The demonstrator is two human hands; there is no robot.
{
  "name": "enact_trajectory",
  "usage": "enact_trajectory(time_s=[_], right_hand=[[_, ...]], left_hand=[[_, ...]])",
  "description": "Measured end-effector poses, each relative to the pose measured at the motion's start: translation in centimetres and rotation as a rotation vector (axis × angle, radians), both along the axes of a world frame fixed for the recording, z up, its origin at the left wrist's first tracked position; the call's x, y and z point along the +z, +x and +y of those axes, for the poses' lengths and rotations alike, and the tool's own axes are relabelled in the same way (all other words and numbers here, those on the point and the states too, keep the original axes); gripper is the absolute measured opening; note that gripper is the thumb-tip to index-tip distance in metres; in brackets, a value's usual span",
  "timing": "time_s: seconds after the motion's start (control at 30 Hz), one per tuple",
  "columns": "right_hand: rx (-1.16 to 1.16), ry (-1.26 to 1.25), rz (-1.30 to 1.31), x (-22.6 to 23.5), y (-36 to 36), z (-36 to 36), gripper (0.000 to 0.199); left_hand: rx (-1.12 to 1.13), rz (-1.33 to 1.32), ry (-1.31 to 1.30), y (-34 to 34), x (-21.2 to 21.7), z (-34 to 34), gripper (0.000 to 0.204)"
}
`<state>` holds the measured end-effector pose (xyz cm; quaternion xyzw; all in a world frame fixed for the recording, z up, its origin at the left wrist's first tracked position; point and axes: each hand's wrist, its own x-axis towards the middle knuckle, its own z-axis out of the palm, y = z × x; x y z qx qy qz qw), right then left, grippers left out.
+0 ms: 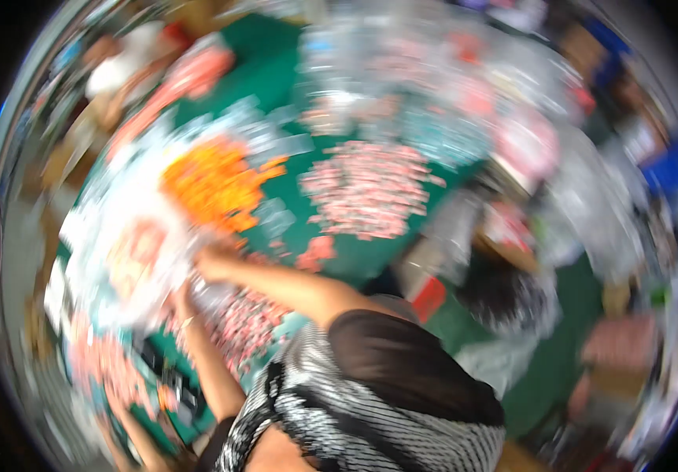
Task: Sorting small pink plastic parts and putting them into clear plastic cases.
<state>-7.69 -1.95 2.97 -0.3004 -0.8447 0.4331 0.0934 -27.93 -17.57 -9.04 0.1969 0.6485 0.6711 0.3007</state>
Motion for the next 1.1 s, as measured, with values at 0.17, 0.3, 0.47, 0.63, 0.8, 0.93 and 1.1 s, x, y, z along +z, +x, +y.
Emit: enact_trajectory(time_s=[0.17, 0.3, 0.47, 0.63, 0.8, 0.93, 1.1], right_hand=[[-0.119, 0.185, 0.111, -0.5, 4.1, 3.4, 0.033], [-0.062, -0.082, 0.186, -2.6, 3.0, 3.0, 0.03], [-0.117, -0.327, 0.348, -2.5, 2.8, 3.1, 0.02], [-0.011, 0.058, 0.337, -5.8, 2.6, 5.3, 0.02], [-0.044, -0.022, 0.431, -6.5, 2.1, 4.1, 0.026], [-0.051, 0.229, 0.342, -6.1, 2.2, 4.6, 0.038], [0.009, 0.247, 0.114, -4.1, 2.3, 4.2, 0.039]], left_hand=[[0.279, -0.425, 0.322, 15.1, 10.5, 5.8, 0.025], [0.097, -0.546, 0.318, 12.4, 9.7, 3.6, 0.038], [0.091, -0.259, 0.035, 12.3, 11.0, 6.6, 0.043], [0.097, -0.035, 0.172, 10.9, 8.3, 8.9, 0.037], [0.064, 0.162, 0.148, 11.3, 8.4, 7.4, 0.037], [-0.008, -0.114, 0.237, 11.7, 9.1, 7.9, 0.04], [-0.037, -0.067, 0.217, 12.0, 10.2, 7.6, 0.036]])
